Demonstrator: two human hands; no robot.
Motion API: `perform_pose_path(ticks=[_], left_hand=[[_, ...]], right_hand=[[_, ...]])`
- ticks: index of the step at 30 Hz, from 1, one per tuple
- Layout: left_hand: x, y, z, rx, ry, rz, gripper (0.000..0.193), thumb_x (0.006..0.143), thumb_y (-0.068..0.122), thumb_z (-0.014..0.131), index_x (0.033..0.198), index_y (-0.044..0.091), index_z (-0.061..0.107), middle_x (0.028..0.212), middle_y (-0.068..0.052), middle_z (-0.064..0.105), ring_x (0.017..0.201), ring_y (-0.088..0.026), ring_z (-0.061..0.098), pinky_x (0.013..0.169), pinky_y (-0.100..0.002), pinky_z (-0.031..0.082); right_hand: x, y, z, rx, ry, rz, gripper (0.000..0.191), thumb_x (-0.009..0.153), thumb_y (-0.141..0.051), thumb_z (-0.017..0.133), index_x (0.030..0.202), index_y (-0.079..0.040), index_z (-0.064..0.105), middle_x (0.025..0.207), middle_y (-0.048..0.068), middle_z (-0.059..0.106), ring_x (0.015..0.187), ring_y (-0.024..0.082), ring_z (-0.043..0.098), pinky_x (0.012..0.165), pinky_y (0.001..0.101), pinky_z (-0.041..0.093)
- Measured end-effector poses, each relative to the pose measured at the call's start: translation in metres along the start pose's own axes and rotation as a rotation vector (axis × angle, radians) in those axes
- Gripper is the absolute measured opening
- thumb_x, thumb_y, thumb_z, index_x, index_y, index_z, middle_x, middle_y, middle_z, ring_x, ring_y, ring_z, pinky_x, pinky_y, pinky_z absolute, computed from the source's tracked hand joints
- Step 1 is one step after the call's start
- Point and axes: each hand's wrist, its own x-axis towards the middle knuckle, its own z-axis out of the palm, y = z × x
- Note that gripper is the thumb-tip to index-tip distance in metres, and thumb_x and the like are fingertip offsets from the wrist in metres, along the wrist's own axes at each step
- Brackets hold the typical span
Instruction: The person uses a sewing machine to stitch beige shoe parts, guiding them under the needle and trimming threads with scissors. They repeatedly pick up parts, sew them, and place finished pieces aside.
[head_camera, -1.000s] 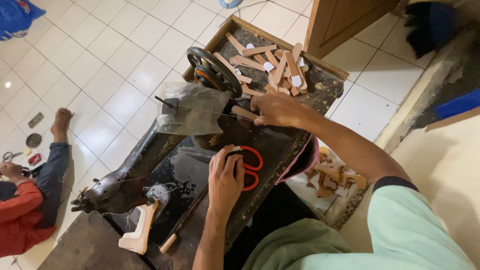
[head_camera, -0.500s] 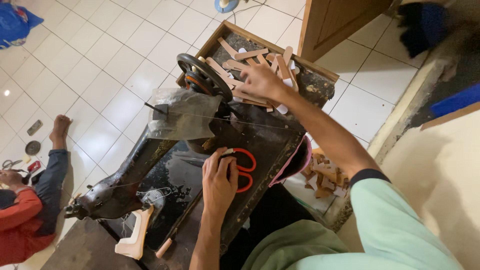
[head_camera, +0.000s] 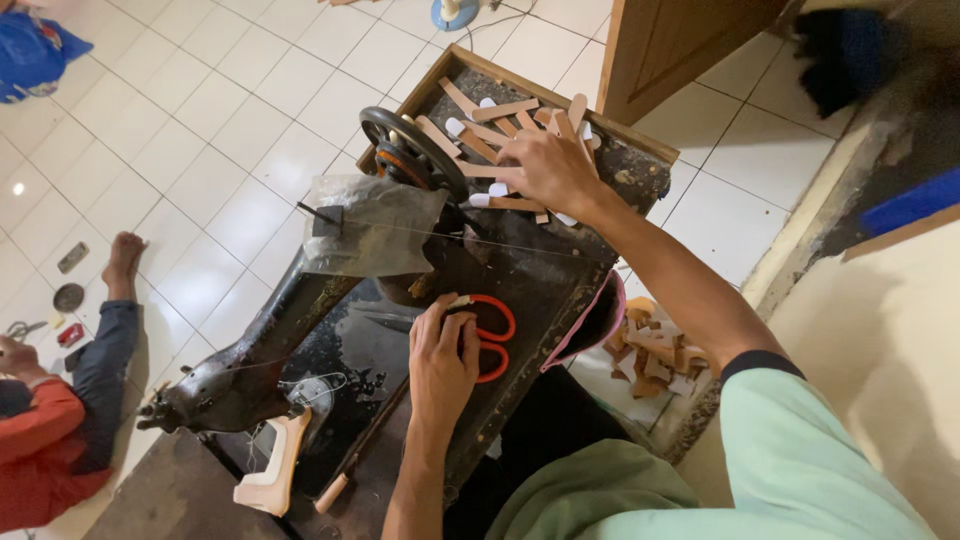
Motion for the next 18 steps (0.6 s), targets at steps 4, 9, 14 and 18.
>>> perform_pose_path(ticks=[4, 9, 14, 18], left_hand=[[0.000, -0.001, 0.001, 0.013, -0.011, -0.008, 0.009, 0.096, 0.008, 0.066, 0.101, 0.002, 0.070, 0.127, -0.016, 0.063, 0.116, -0.037, 0.062, 0.101, -0.048, 0.049], [0.000, -0.001, 0.001, -0.001, 0.002, -0.008, 0.009, 0.096, 0.008, 0.067, 0.101, 0.002, 0.069, 0.127, -0.016, 0.063, 0.114, -0.037, 0.063, 0.099, -0.047, 0.050], [0.000, -0.001, 0.000, -0.003, 0.006, 0.000, 0.010, 0.093, 0.007, 0.067, 0.101, 0.002, 0.069, 0.127, -0.016, 0.063, 0.113, -0.037, 0.063, 0.099, -0.047, 0.051], [0.000, 0.000, 0.000, -0.009, 0.025, -0.008, 0.009, 0.094, 0.007, 0.067, 0.101, 0.003, 0.069, 0.126, -0.016, 0.064, 0.114, -0.037, 0.063, 0.100, -0.047, 0.051]], right_hand=[[-0.008, 0.004, 0.013, 0.103, -0.239, -0.047, 0.031, 0.094, -0.032, 0.069, 0.113, -0.007, 0.074, 0.093, 0.009, 0.076, 0.074, 0.022, 0.069, 0.088, 0.0393, 0.054], [-0.001, 0.024, 0.010, 0.289, -0.149, 0.060, 0.026, 0.101, -0.027, 0.060, 0.114, -0.009, 0.075, 0.099, 0.004, 0.075, 0.076, 0.015, 0.072, 0.074, 0.0364, 0.063], [-0.002, 0.026, -0.009, 0.418, -0.072, 0.025, 0.027, 0.096, -0.026, 0.070, 0.113, -0.006, 0.076, 0.094, 0.006, 0.079, 0.080, 0.012, 0.071, 0.075, 0.0326, 0.056], [-0.007, 0.024, -0.013, 0.342, -0.031, 0.188, 0.025, 0.096, -0.027, 0.072, 0.112, -0.009, 0.078, 0.087, 0.007, 0.078, 0.073, 0.016, 0.068, 0.071, 0.0351, 0.055]])
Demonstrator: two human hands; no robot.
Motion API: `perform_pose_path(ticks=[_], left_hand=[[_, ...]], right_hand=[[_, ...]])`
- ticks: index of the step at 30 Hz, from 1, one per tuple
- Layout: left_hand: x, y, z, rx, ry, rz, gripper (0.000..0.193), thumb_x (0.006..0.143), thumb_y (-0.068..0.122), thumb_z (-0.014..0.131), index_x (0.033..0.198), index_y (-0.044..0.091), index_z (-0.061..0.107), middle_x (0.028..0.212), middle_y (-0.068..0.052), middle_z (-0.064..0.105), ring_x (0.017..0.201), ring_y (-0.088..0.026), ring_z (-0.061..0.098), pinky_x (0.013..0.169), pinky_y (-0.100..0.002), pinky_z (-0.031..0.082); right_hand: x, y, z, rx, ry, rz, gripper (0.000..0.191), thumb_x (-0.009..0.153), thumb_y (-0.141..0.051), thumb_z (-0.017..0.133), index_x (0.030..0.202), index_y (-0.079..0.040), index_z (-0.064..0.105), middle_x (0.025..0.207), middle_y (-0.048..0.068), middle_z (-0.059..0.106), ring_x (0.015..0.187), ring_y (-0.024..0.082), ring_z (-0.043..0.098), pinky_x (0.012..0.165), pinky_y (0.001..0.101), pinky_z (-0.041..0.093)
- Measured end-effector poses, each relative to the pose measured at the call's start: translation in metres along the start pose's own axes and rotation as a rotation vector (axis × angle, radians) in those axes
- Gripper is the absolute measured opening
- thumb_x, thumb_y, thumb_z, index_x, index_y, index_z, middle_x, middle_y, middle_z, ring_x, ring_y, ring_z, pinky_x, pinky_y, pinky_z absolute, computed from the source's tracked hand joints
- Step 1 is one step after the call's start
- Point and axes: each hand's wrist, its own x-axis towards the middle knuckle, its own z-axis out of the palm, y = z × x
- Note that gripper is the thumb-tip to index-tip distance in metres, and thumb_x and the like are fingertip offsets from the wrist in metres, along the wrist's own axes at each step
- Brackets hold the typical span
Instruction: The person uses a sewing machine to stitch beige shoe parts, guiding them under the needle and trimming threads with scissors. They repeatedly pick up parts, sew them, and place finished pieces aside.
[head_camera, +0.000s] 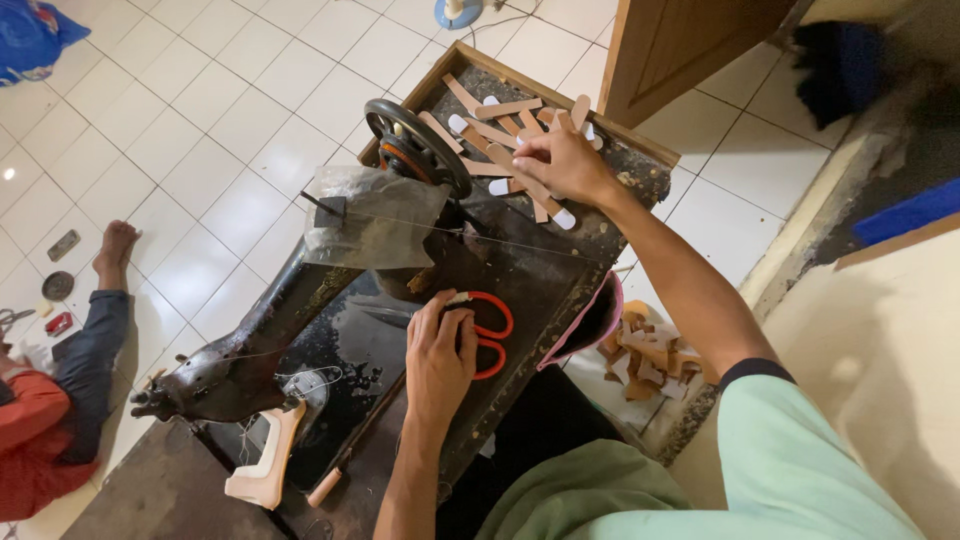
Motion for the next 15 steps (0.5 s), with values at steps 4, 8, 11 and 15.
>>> perform_pose_path(ticks=[4, 8, 11, 15], left_hand=[[0.000, 0.001, 0.000, 0.002, -0.004, -0.005, 0.009, 0.094, 0.007, 0.067, 0.100, 0.003, 0.069, 0.125, -0.015, 0.064, 0.114, -0.036, 0.063, 0.100, -0.047, 0.051], [0.001, 0.001, 0.001, 0.004, 0.006, 0.008, 0.008, 0.094, 0.008, 0.067, 0.100, 0.003, 0.069, 0.125, -0.015, 0.064, 0.114, -0.036, 0.063, 0.099, -0.047, 0.051], [0.002, 0.000, 0.001, 0.013, 0.000, 0.012, 0.008, 0.095, 0.008, 0.067, 0.100, 0.003, 0.070, 0.125, -0.016, 0.064, 0.113, -0.036, 0.063, 0.099, -0.047, 0.051], [0.003, 0.000, 0.000, 0.016, -0.016, 0.002, 0.009, 0.094, 0.008, 0.067, 0.101, 0.003, 0.070, 0.126, -0.016, 0.064, 0.112, -0.036, 0.063, 0.098, -0.047, 0.051]], right_hand=[[0.015, 0.009, 0.003, -0.148, 0.098, -0.265, 0.019, 0.096, -0.025, 0.075, 0.106, -0.010, 0.081, 0.088, 0.008, 0.079, 0.074, 0.015, 0.070, 0.069, 0.0344, 0.058], [0.046, 0.013, 0.016, -0.159, 0.203, -0.315, 0.017, 0.095, -0.021, 0.074, 0.102, -0.006, 0.078, 0.091, 0.010, 0.076, 0.070, 0.017, 0.072, 0.062, 0.0325, 0.060], [0.060, 0.009, 0.025, -0.337, 0.141, -0.258, 0.023, 0.087, -0.021, 0.077, 0.101, -0.004, 0.076, 0.081, 0.009, 0.071, 0.053, 0.018, 0.066, 0.049, 0.0330, 0.056], [0.065, -0.001, 0.025, -0.396, -0.045, 0.028, 0.018, 0.098, -0.018, 0.068, 0.093, -0.005, 0.079, 0.060, 0.001, 0.063, 0.045, 0.013, 0.048, 0.044, 0.0302, 0.046]])
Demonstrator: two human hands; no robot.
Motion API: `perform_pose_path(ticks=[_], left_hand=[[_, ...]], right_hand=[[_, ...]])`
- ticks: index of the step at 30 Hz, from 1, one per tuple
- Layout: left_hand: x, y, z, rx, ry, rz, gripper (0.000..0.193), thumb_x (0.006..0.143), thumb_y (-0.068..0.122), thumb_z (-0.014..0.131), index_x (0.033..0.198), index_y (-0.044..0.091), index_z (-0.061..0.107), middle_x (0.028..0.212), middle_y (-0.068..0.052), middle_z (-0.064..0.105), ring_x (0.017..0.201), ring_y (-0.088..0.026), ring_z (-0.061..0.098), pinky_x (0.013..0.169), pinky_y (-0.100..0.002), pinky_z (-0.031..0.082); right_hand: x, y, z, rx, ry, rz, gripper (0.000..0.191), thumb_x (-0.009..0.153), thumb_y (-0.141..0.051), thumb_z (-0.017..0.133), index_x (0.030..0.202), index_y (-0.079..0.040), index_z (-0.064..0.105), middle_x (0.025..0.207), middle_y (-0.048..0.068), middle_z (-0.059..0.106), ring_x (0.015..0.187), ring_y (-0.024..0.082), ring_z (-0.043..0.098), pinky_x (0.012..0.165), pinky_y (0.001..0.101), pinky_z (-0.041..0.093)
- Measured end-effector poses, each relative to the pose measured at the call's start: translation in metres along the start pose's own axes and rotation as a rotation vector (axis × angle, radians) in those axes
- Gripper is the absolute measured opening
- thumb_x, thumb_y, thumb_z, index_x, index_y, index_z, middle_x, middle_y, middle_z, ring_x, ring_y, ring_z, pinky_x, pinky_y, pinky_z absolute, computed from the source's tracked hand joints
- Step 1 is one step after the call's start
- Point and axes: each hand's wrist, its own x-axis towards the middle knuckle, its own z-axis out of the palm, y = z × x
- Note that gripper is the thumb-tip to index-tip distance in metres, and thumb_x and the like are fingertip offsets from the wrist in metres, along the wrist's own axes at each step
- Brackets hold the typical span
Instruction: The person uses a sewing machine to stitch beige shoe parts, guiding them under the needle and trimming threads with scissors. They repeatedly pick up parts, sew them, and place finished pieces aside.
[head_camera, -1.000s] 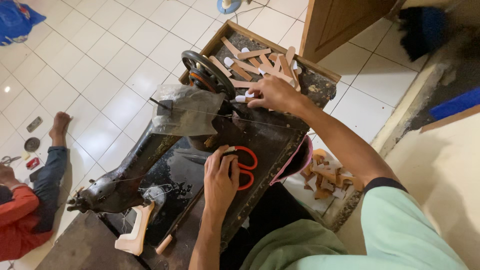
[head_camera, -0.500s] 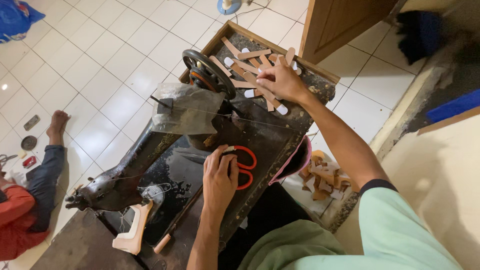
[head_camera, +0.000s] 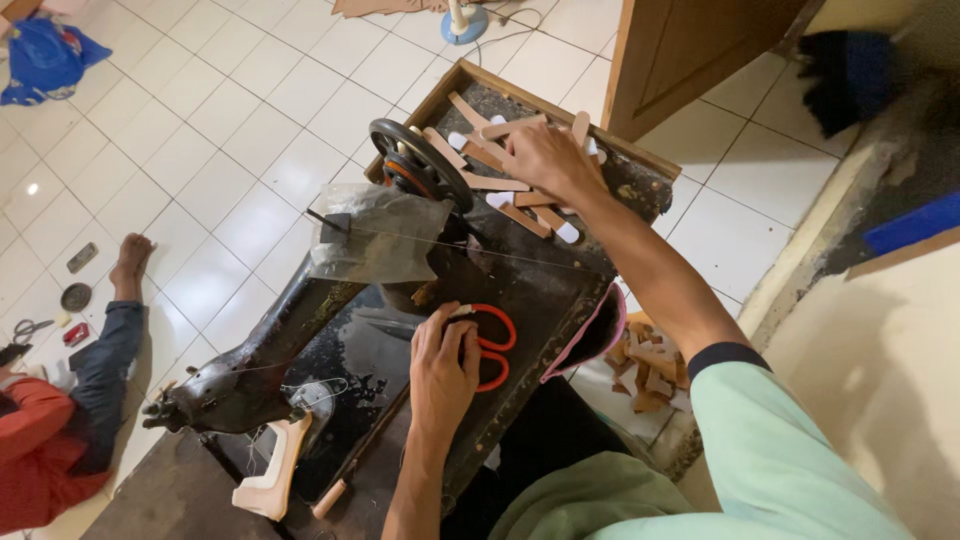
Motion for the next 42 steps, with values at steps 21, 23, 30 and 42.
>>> perform_pose_path(ticks=[21, 23, 30, 42], left_hand=[[-0.002, 0.000, 0.001, -0.005, 0.001, -0.026, 0.010, 0.093, 0.008, 0.068, 0.100, 0.002, 0.070, 0.127, -0.015, 0.064, 0.113, -0.035, 0.063, 0.100, -0.046, 0.051], [-0.001, 0.000, 0.000, -0.003, 0.000, -0.029, 0.009, 0.093, 0.008, 0.068, 0.100, 0.002, 0.071, 0.126, -0.015, 0.064, 0.114, -0.035, 0.063, 0.100, -0.046, 0.051], [0.001, 0.001, -0.003, -0.024, 0.016, -0.008, 0.009, 0.093, 0.007, 0.067, 0.100, 0.002, 0.070, 0.127, -0.016, 0.064, 0.113, -0.035, 0.063, 0.100, -0.046, 0.051], [0.001, 0.002, -0.004, -0.012, 0.033, -0.007, 0.009, 0.091, 0.006, 0.069, 0.099, 0.003, 0.069, 0.125, -0.016, 0.064, 0.112, -0.036, 0.063, 0.099, -0.045, 0.051]], right_hand=[[0.019, 0.007, -0.013, -0.021, 0.062, 0.038, 0.027, 0.094, -0.010, 0.069, 0.072, 0.005, 0.067, 0.063, 0.015, 0.067, 0.038, 0.014, 0.042, 0.034, 0.0328, 0.040], [0.020, 0.005, -0.015, 0.138, 0.034, 0.127, 0.024, 0.091, -0.011, 0.072, 0.074, 0.003, 0.064, 0.063, 0.011, 0.064, 0.039, 0.012, 0.043, 0.034, 0.0318, 0.037], [0.022, -0.004, -0.027, 0.159, 0.123, 0.094, 0.035, 0.096, -0.023, 0.068, 0.068, -0.003, 0.065, 0.053, 0.002, 0.059, 0.035, 0.010, 0.036, 0.033, 0.0281, 0.030], [0.053, -0.026, -0.035, -0.315, 0.635, -0.646, 0.037, 0.076, -0.035, 0.070, 0.107, -0.016, 0.079, 0.103, 0.012, 0.077, 0.082, 0.023, 0.072, 0.073, 0.0374, 0.059]])
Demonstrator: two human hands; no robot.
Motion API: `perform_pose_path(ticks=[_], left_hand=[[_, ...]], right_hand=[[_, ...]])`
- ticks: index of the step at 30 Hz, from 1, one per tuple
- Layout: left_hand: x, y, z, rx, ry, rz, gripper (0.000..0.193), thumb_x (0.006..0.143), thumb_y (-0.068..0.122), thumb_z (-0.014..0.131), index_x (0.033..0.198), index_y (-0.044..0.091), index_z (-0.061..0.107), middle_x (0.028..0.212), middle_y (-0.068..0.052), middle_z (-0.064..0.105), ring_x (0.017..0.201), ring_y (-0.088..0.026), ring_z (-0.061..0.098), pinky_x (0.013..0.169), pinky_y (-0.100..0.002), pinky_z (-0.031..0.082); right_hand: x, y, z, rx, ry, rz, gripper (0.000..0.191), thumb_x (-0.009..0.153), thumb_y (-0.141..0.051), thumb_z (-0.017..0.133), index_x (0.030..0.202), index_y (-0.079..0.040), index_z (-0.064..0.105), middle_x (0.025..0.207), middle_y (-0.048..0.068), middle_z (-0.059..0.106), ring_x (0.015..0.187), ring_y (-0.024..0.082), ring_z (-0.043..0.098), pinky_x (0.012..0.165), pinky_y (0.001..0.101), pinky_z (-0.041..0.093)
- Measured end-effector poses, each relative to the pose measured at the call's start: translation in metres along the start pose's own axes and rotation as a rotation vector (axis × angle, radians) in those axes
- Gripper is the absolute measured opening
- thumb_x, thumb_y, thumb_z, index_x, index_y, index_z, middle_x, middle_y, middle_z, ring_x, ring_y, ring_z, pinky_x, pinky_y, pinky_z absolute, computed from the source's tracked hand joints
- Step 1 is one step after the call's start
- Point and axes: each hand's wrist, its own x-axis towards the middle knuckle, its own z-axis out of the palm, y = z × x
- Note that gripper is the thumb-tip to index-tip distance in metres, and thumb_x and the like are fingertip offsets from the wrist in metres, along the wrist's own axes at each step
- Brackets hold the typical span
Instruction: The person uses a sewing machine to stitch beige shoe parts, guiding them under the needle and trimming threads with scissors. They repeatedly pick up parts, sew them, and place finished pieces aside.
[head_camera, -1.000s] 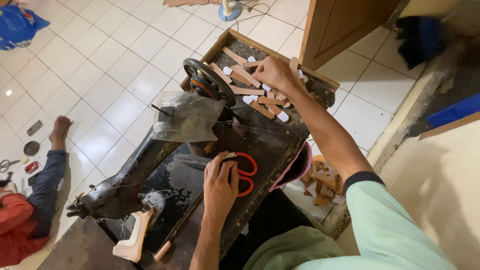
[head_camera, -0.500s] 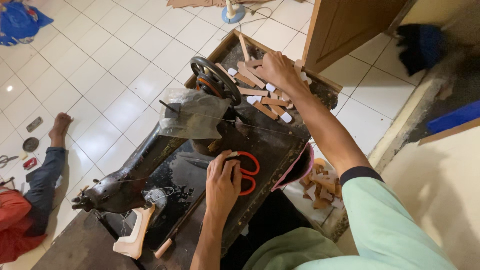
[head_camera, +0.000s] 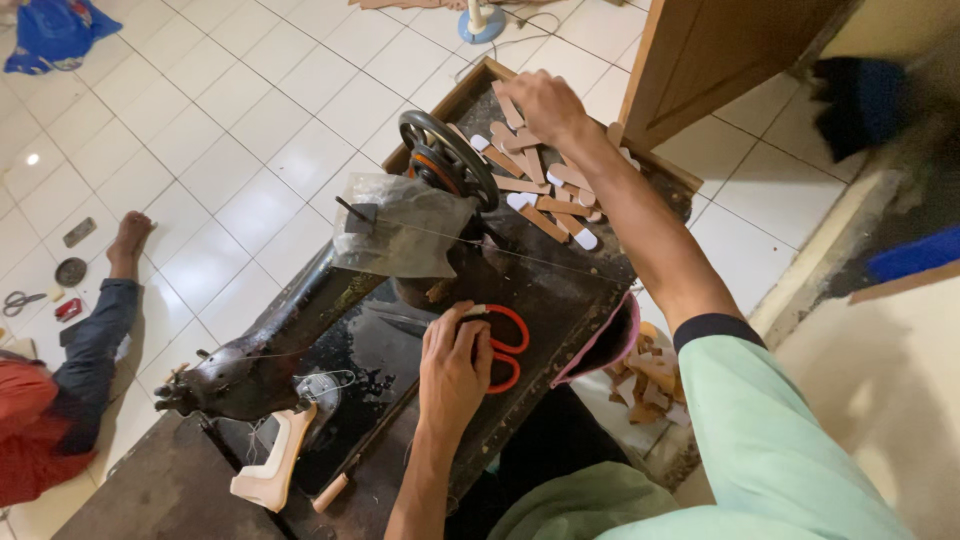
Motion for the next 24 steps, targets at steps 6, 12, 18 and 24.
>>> perform_pose_path(ticks=[6, 12, 18, 24], left_hand=[[0.004, -0.005, -0.002, -0.021, -0.003, 0.016, 0.011, 0.088, 0.005, 0.070, 0.099, 0.003, 0.069, 0.122, -0.015, 0.065, 0.109, -0.035, 0.064, 0.098, -0.046, 0.050], [0.001, -0.007, 0.002, 0.005, -0.008, 0.017, 0.010, 0.089, 0.006, 0.070, 0.099, 0.003, 0.069, 0.122, -0.015, 0.065, 0.110, -0.035, 0.064, 0.098, -0.046, 0.050], [-0.003, -0.006, 0.003, -0.002, -0.010, 0.009, 0.008, 0.092, 0.007, 0.069, 0.099, 0.003, 0.069, 0.124, -0.015, 0.065, 0.112, -0.035, 0.063, 0.099, -0.045, 0.050], [-0.003, -0.004, 0.004, 0.000, 0.000, 0.021, 0.010, 0.092, 0.008, 0.069, 0.100, 0.002, 0.069, 0.124, -0.015, 0.064, 0.113, -0.035, 0.063, 0.100, -0.046, 0.050]], right_hand=[[0.013, 0.000, 0.006, -0.256, -0.257, -0.176, 0.008, 0.088, -0.017, 0.067, 0.090, -0.021, 0.073, 0.126, 0.006, 0.073, 0.111, 0.023, 0.067, 0.088, 0.0369, 0.055], [0.023, 0.006, -0.014, 0.252, -0.417, 0.396, 0.030, 0.113, -0.035, 0.057, 0.107, -0.007, 0.068, 0.085, 0.010, 0.075, 0.064, 0.024, 0.068, 0.059, 0.0344, 0.053], [0.005, 0.018, -0.040, 0.366, -0.544, 0.517, 0.029, 0.095, -0.035, 0.077, 0.092, -0.006, 0.075, 0.070, 0.007, 0.069, 0.047, 0.014, 0.054, 0.050, 0.0237, 0.048], [-0.042, 0.032, -0.037, 0.077, -1.029, 0.536, 0.044, 0.096, -0.030, 0.076, 0.075, 0.008, 0.076, 0.079, 0.009, 0.074, 0.056, 0.016, 0.054, 0.050, 0.0326, 0.044]])
